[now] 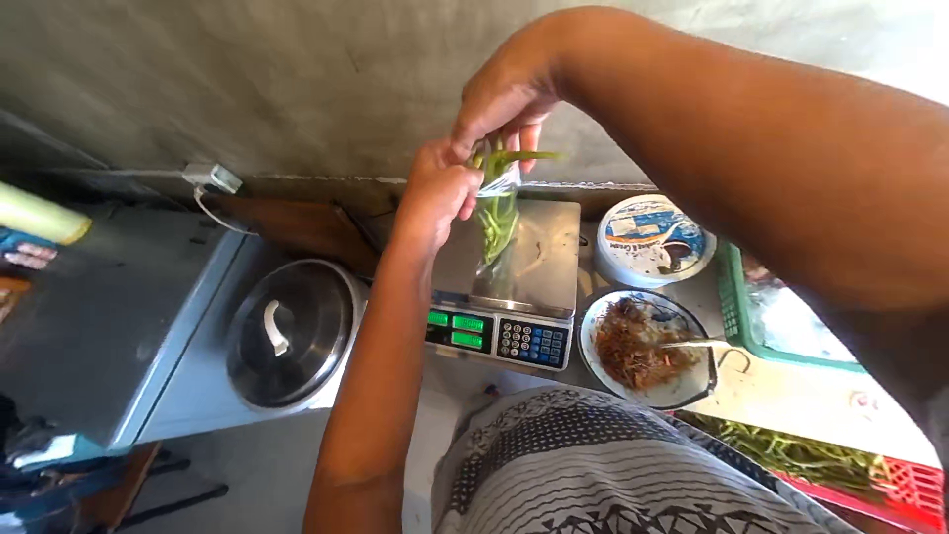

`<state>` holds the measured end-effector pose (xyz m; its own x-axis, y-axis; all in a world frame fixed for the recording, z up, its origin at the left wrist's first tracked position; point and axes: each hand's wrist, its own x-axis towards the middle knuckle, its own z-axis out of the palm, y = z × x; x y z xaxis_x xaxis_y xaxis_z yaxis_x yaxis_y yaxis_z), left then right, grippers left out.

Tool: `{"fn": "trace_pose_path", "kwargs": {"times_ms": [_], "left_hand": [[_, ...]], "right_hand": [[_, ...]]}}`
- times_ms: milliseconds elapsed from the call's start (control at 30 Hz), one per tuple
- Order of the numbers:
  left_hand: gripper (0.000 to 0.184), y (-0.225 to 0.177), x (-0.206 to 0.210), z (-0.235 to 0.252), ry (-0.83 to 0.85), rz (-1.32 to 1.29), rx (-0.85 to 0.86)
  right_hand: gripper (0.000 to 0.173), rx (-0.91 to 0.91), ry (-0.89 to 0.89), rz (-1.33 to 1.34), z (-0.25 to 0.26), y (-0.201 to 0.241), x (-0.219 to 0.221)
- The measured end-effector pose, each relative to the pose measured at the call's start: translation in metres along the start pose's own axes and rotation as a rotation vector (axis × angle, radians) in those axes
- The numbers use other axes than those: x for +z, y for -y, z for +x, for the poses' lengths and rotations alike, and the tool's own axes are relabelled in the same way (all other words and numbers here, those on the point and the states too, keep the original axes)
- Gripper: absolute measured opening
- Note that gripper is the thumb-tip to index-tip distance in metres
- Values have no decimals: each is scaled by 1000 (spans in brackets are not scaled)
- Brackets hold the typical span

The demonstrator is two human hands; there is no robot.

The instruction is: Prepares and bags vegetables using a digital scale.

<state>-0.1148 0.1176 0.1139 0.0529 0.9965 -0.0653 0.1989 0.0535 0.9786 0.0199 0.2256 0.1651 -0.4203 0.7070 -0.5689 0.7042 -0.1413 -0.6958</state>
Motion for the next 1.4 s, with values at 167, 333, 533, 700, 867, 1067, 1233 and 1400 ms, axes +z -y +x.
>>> {"fn": "trace_pose_path", "kwargs": {"times_ms": [167,333,533,700,867,1067,1233,1400], "left_hand": [[37,11,-4,5,40,-61,-46],[35,12,-9,0,57,-60,-43],[40,21,-6,4,56,-113,-108],[41,12,-10,4,57,-91,-72],[51,13,-23,-2,74,86,56],[39,7,-31,-3,-34,592,330],[38,-2,-30,-6,58,489,362],[36,-23,-46,-25,26,583,496]], "right_hand": [[33,-367,24,-280,-7,-21,-1],[31,-147,-204,-463,-68,7,46],[7,-316,-270,-565,-55,-20,54],[9,-492,-478,-498,-70,-21,49],[38,-460,-448,-810,-72,-63,55],[18,-665,-662,-696,-59,-77,39],[97,-666,-423,-379,-52,-64,53],[18,-759,-552,-360,-48,-79,58]]}}
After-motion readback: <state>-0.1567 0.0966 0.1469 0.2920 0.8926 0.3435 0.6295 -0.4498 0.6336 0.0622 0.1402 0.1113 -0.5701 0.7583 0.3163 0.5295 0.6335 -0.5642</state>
